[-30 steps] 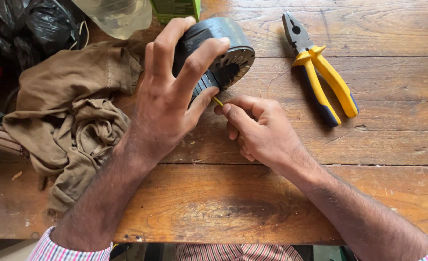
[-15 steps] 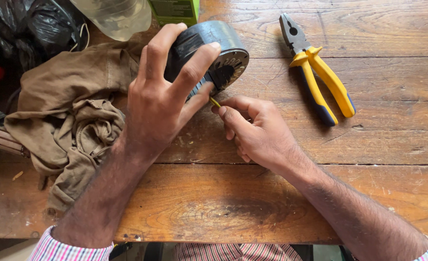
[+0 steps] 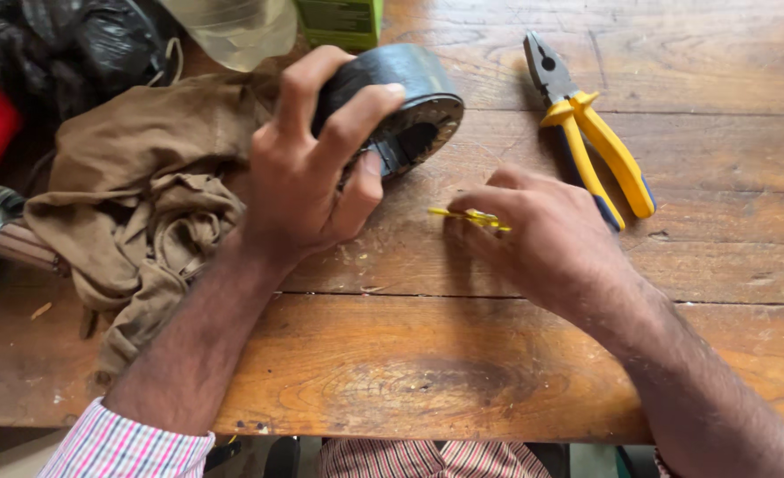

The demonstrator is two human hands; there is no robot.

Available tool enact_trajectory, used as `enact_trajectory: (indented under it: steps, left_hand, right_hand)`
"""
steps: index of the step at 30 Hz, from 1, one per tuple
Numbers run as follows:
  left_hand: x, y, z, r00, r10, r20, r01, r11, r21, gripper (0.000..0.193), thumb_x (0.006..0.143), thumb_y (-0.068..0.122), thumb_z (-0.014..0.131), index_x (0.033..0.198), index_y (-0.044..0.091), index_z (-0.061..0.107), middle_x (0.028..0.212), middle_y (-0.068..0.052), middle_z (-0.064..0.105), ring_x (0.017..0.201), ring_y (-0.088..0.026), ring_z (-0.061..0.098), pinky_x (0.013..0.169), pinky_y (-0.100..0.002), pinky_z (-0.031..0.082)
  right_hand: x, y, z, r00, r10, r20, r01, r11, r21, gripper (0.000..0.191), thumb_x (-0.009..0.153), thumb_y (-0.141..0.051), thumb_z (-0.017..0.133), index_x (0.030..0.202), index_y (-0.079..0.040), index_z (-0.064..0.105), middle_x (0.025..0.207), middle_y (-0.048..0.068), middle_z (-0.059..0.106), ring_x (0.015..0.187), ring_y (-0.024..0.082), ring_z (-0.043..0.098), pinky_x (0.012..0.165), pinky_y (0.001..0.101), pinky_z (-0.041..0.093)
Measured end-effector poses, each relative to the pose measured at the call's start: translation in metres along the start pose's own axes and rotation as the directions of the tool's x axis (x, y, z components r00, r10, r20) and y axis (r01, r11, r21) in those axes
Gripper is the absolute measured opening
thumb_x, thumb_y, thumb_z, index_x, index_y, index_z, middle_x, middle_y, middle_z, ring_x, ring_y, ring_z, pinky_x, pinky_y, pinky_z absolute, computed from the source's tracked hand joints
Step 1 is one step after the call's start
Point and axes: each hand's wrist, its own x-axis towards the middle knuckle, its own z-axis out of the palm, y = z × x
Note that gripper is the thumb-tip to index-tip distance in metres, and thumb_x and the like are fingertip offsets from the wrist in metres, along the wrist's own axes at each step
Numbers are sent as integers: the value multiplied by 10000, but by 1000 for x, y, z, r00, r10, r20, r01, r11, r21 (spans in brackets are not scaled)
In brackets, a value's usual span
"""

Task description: The person holds a motor stator on a wooden workbench and uses a screwdriver to pry at the copper windings and slots, rotating the stator to work around it. They then use pliers to grip and pull material out of the stator slots.

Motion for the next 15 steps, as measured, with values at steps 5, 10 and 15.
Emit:
enact_trajectory:
  steps: [5, 10, 15]
  left_hand:
    - [-1, -1, -2, 998, 27, -63, -27, 1000, 4, 415, 1013, 150, 610, 1422, 168, 545, 1388, -165, 507, 1156, -303, 693, 933, -386, 658]
    - [-2, 2, -10, 997, 10, -75, -12, 1000, -18, 427, 992, 141, 614, 1415, 175, 564, 1389, -178, 517, 1176, -335, 674, 945, -418, 630]
    - [1, -6, -14, 998, 0, -56, -2, 999, -41, 431, 993, 148, 629, 1416, 184, 557, 1395, -177, 510, 1178, -329, 672, 946, -422, 622]
  right_hand:
    - [2, -18, 4, 883, -330, -334, 247, 931, -268, 200, 906, -263, 729, 1068, -145, 737, 995, 66, 729, 898, 270, 713, 753, 417, 584]
    - [34, -43, 17, 942, -276, -191, 203, 921, -333, 281, 962, -89, 685, 1227, 5, 671, 831, 113, 699, 680, 274, 719, 551, 411, 566]
    - [58, -49, 11, 947, -312, -72, 260, 882, -392, 238, 838, -34, 692, 1067, 6, 639, 868, 138, 698, 681, 301, 723, 533, 406, 578]
